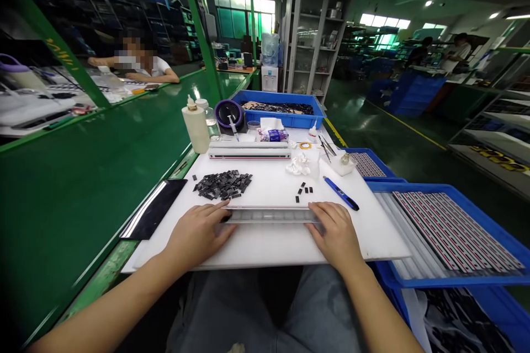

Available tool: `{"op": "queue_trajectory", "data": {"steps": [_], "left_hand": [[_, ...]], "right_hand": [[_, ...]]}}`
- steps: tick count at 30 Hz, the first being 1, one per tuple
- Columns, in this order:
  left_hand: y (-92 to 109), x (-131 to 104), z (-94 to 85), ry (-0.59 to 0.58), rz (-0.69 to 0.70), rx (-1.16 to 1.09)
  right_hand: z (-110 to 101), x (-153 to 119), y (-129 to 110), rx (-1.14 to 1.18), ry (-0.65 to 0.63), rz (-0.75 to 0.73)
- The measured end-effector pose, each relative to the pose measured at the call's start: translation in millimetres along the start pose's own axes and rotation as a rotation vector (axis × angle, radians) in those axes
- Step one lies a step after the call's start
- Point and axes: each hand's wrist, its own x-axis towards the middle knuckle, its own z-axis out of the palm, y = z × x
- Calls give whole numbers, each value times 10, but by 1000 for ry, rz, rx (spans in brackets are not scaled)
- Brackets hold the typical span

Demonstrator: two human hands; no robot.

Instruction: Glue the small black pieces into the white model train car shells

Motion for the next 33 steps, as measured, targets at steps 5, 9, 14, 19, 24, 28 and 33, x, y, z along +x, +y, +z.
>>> {"op": "queue_trajectory", "data": {"steps": [5, 9, 14, 19, 24, 28, 33], "left_hand": [[11, -3, -37, -30, -4, 12], [16, -5, -66, -42, -39, -11], [50, 19, -125, -71, -53, 2], [71, 31, -154, -91, -63, 49], [64, 21, -127, -53, -35, 71], [48, 25, -114, -9, -26, 54], [23, 21, -407, 125, -8, -229]], "right_hand": [[-1, -33, -10, -6, 3, 0], [-23, -55, -25, -24, -8, -7], [-37, -33, -13, -22, -30, -3], [-41, 9, 20, -11, -74, 10], [-43, 11, 5, -1, -74, 18], [-26, -2, 21, 28, -49, 28], [-59, -16, 31, 161, 34, 117]]}}
